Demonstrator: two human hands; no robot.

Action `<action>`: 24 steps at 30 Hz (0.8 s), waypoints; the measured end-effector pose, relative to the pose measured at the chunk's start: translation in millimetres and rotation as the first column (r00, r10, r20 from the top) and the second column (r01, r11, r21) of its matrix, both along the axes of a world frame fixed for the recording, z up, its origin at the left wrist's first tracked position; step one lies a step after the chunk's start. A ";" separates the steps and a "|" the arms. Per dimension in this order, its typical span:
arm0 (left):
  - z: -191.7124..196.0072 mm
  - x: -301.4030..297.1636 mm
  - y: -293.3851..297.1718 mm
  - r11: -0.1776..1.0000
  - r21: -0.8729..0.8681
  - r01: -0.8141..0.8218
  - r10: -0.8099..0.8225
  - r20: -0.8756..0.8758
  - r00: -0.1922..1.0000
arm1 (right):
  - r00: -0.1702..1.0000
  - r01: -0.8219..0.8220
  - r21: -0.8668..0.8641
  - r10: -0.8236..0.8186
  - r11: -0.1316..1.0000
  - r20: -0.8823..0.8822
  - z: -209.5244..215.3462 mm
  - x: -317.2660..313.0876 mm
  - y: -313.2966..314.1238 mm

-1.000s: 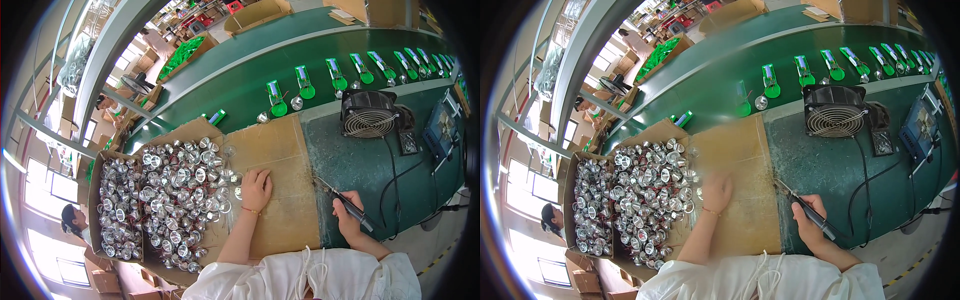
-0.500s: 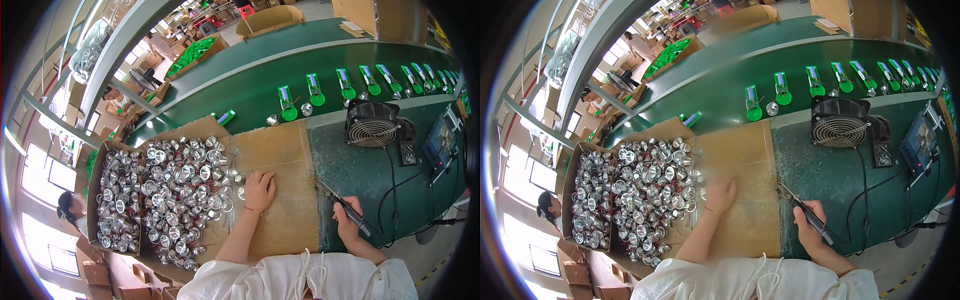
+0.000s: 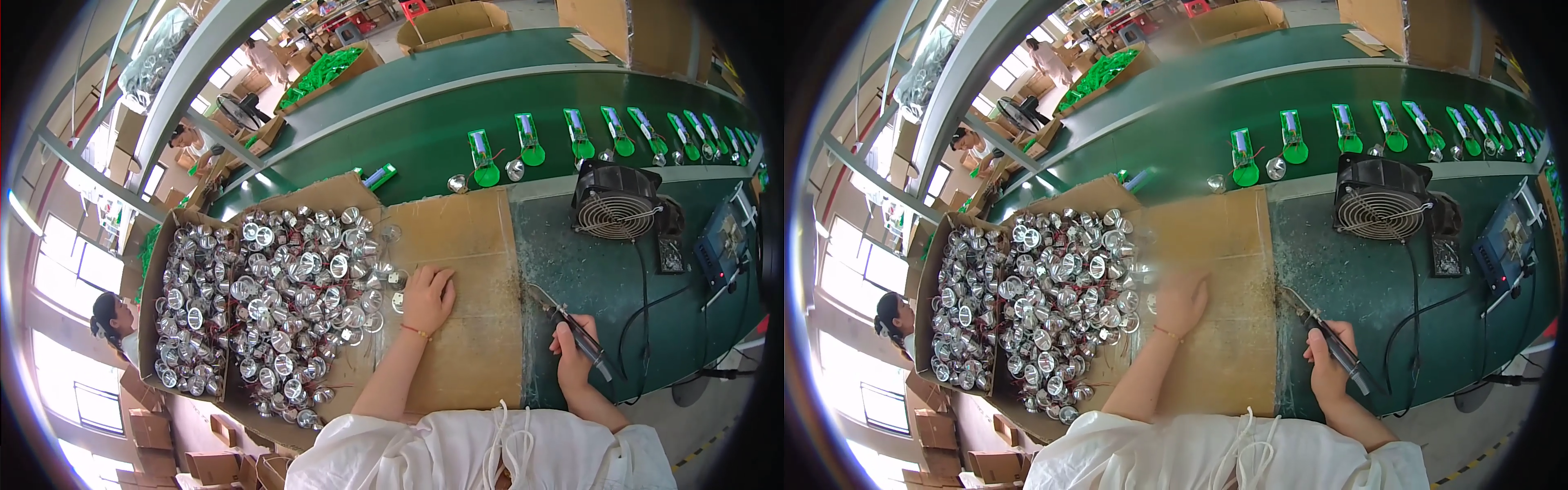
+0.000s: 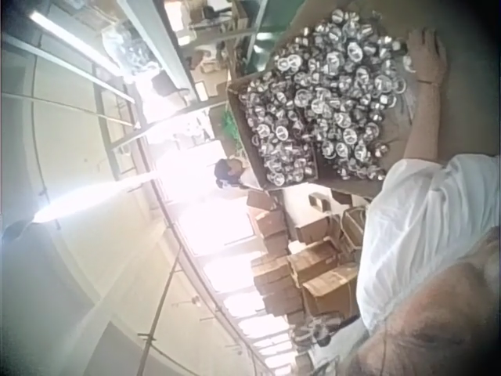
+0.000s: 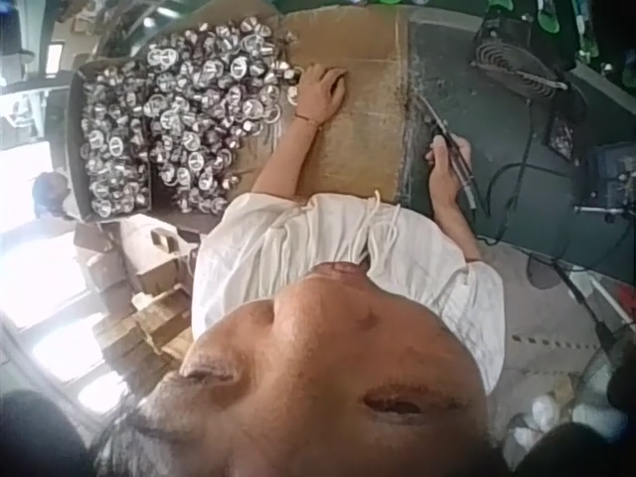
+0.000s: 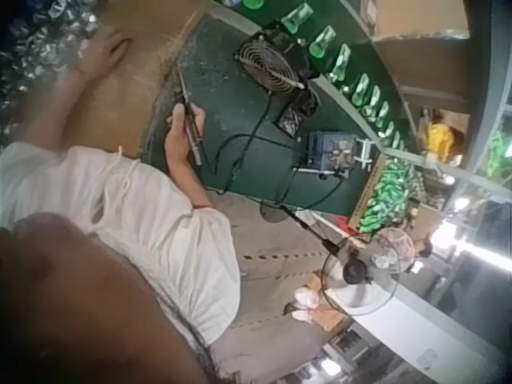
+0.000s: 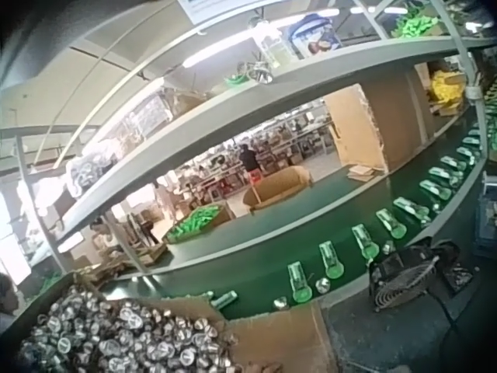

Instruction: The person assembles components for handheld LED lights by soldering wires to a circuit board, then placing the circuit board, a reflector, and a battery into an LED light housing. The soldering is performed with a soldering iron under an exhaust fan.

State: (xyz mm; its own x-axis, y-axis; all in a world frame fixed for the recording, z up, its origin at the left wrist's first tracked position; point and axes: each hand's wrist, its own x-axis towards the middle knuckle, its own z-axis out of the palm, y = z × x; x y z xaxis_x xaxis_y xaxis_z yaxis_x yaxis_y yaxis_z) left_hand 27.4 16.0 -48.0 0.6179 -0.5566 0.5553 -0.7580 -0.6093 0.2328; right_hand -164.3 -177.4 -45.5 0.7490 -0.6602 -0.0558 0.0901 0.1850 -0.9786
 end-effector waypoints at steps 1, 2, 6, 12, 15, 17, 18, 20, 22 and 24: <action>-0.1 -0.3 1.1 1.000 0.001 0.006 -0.006 0.005 1.000 | 1.000 -0.004 0.001 0.004 1.000 -0.002 0.3 -0.4 1.2; -0.8 0.0 1.4 1.000 0.001 0.010 -0.010 0.011 1.000 | 1.000 -0.014 -0.011 0.014 1.000 -0.005 0.4 0.2 1.2; -6.7 0.3 2.2 1.000 -0.018 0.002 -0.002 -0.021 1.000 | 1.000 -0.024 -0.035 0.023 0.999 -0.013 -0.6 0.1 2.5; -4.0 -2.6 0.6 0.999 -0.033 0.006 -0.008 -0.055 0.998 | 1.000 -0.022 -0.050 0.021 0.998 -0.020 -1.5 -1.4 3.2; -3.7 -0.8 1.5 0.999 -0.047 0.014 -0.017 -0.051 0.999 | 1.000 -0.026 -0.058 0.025 0.998 -0.015 -0.2 -1.0 3.5; -2.6 -0.5 1.2 0.999 -0.045 0.008 -0.010 -0.055 0.998 | 0.999 -0.027 -0.065 0.026 0.998 -0.019 -0.7 -0.4 3.5; -2.1 -1.3 1.9 0.999 -0.044 0.001 -0.004 -0.055 0.998 | 0.999 -0.030 -0.076 0.029 0.997 -0.019 -2.2 0.0 2.7; -1.7 -2.3 1.1 0.999 -0.052 0.006 -0.009 -0.060 0.998 | 0.999 -0.035 -0.088 0.033 0.996 -0.016 -2.8 0.3 3.1; -1.5 -0.8 1.5 0.998 -0.064 0.009 -0.013 -0.059 0.998 | 0.999 -0.036 -0.105 0.033 0.994 -0.034 -2.3 0.1 3.6; -3.1 -1.5 0.6 0.997 -0.076 0.012 -0.016 -0.054 0.998 | 0.999 -0.038 -0.097 0.035 0.995 -0.032 -0.7 -0.5 3.7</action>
